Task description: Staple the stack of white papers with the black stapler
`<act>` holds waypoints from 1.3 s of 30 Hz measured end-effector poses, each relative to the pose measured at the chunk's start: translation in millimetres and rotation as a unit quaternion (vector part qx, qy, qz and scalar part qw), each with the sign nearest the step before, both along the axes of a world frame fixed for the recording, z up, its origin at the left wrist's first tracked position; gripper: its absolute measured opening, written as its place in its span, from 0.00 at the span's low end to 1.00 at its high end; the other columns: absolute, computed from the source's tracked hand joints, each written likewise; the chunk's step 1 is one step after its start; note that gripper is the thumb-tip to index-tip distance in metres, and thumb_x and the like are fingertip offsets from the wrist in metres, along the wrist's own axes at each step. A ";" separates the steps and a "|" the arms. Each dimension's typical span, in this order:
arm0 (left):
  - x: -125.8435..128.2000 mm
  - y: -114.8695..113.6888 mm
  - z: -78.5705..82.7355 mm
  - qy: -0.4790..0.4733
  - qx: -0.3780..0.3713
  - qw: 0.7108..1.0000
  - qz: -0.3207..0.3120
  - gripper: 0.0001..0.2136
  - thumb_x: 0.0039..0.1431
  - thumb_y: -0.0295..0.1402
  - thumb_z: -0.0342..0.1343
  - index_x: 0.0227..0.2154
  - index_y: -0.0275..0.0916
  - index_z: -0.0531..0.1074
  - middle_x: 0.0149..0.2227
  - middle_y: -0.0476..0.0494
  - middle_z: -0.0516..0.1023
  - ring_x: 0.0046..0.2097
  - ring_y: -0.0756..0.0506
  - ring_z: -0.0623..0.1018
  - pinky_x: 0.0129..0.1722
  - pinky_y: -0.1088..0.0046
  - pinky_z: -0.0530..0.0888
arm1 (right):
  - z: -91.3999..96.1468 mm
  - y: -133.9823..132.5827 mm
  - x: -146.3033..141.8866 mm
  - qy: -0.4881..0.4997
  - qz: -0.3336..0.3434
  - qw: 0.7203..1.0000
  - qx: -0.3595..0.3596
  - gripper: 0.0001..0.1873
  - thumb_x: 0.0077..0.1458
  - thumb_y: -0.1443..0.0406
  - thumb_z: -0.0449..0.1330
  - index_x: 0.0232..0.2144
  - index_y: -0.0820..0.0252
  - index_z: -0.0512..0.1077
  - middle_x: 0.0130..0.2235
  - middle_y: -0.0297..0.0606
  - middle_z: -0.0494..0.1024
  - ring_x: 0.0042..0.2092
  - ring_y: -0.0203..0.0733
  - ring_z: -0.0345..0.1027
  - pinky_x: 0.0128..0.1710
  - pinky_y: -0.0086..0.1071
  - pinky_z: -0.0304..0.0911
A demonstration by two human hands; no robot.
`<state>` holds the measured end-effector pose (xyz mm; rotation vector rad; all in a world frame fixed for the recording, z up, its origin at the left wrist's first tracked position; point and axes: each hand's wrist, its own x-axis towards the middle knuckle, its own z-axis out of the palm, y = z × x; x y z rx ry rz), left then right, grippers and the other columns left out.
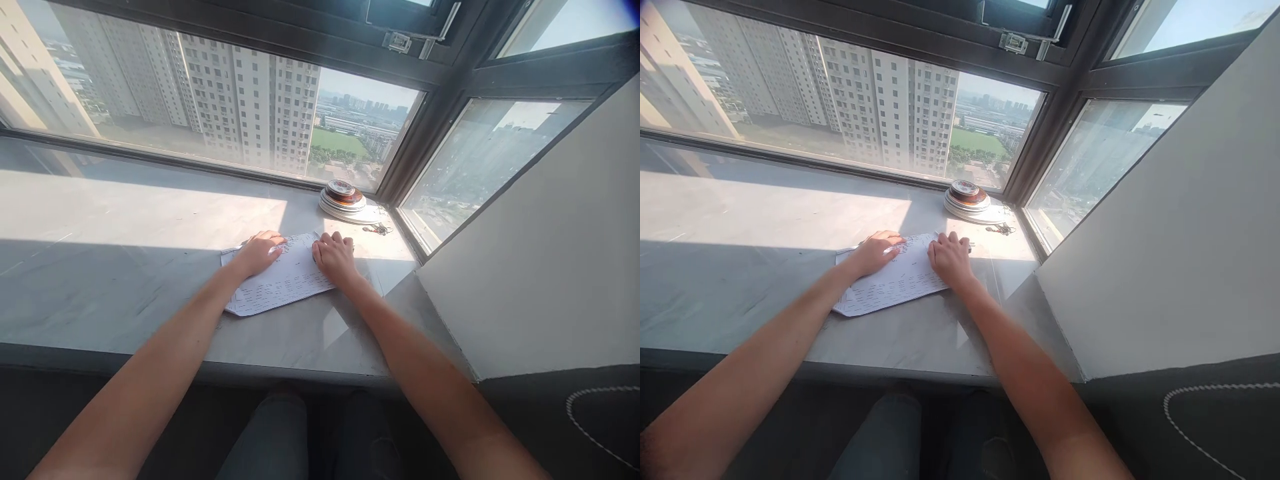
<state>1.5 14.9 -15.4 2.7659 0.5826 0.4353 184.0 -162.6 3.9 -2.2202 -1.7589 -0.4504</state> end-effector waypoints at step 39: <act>-13.1 -18.0 -3.6 0.015 0.029 0.999 0.029 0.23 0.70 0.36 0.41 0.63 0.39 0.69 0.67 0.36 0.69 0.69 0.37 0.67 0.68 0.54 0.63 | 15.6 -88.0 12.4 0.172 -0.056 0.983 -0.030 0.19 0.66 0.64 0.59 0.58 0.53 0.66 0.53 0.43 0.76 0.54 0.51 0.69 0.48 0.39 0.62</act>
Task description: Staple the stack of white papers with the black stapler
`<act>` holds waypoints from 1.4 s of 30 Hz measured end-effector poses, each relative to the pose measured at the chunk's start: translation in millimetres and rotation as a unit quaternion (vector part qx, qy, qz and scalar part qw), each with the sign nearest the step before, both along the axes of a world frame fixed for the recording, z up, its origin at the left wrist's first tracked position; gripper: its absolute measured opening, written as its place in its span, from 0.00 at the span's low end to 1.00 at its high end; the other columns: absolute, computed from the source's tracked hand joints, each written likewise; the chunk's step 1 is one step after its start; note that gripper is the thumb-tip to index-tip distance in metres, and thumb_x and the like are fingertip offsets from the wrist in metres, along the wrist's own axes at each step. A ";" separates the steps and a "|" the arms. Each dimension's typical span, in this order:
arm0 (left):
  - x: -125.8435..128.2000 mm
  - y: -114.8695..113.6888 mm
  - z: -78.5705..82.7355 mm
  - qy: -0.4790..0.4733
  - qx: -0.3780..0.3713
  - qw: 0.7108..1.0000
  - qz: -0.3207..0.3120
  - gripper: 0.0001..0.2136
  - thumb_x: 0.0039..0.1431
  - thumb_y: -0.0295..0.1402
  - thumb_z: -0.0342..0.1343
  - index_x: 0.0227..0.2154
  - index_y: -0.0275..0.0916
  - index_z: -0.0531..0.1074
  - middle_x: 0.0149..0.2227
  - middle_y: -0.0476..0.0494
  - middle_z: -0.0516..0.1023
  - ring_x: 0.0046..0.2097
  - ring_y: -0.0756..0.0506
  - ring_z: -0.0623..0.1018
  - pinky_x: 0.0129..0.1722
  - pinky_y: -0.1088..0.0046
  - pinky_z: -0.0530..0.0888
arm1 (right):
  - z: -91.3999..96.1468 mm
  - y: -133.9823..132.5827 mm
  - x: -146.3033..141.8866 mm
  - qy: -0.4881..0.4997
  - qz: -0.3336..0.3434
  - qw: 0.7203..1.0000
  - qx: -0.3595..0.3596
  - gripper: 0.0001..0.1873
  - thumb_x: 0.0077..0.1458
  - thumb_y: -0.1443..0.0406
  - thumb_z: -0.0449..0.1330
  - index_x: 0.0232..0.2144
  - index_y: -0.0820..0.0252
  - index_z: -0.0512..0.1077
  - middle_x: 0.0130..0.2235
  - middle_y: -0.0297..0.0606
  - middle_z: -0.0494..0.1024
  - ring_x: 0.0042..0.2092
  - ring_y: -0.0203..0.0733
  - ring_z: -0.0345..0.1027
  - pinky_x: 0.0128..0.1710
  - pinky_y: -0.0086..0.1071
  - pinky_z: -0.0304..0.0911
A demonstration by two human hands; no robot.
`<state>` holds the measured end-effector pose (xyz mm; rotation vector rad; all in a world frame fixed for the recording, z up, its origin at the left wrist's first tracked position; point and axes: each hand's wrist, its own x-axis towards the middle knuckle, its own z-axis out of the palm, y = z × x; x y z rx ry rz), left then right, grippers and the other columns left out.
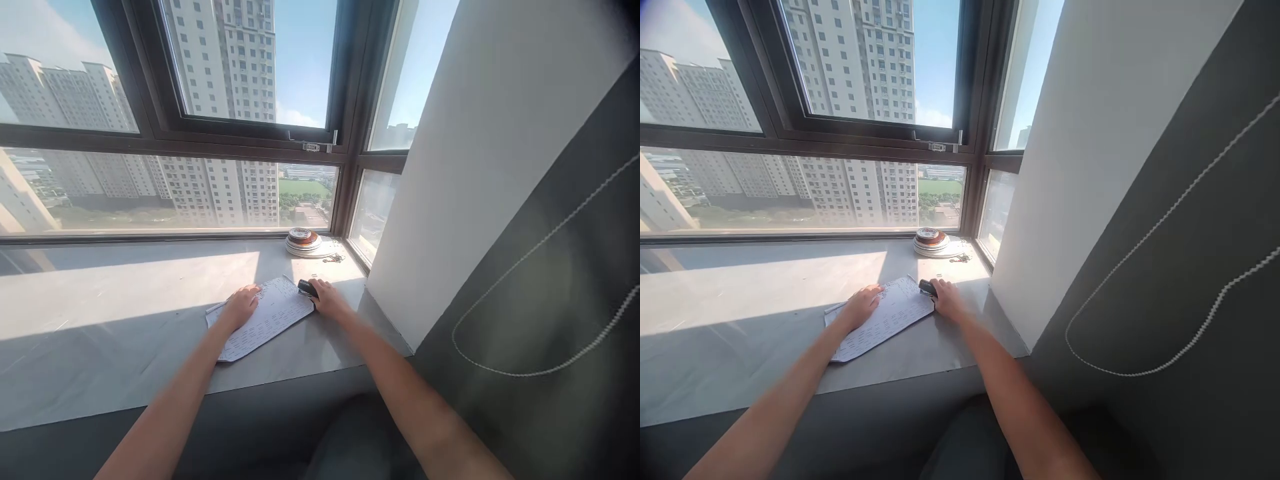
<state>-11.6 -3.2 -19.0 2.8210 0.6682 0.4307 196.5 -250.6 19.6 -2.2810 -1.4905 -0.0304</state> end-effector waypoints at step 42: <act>-120.7 -190.8 19.8 -0.368 -0.005 0.928 0.050 0.12 0.73 0.27 0.43 0.42 0.41 0.72 0.41 0.40 0.76 0.44 0.42 0.74 0.46 0.63 0.71 | -55.3 -108.8 -0.2 0.043 -0.232 0.959 0.158 0.21 0.53 0.49 0.55 0.40 0.58 0.71 0.38 0.52 0.75 0.45 0.61 0.70 0.46 0.50 0.65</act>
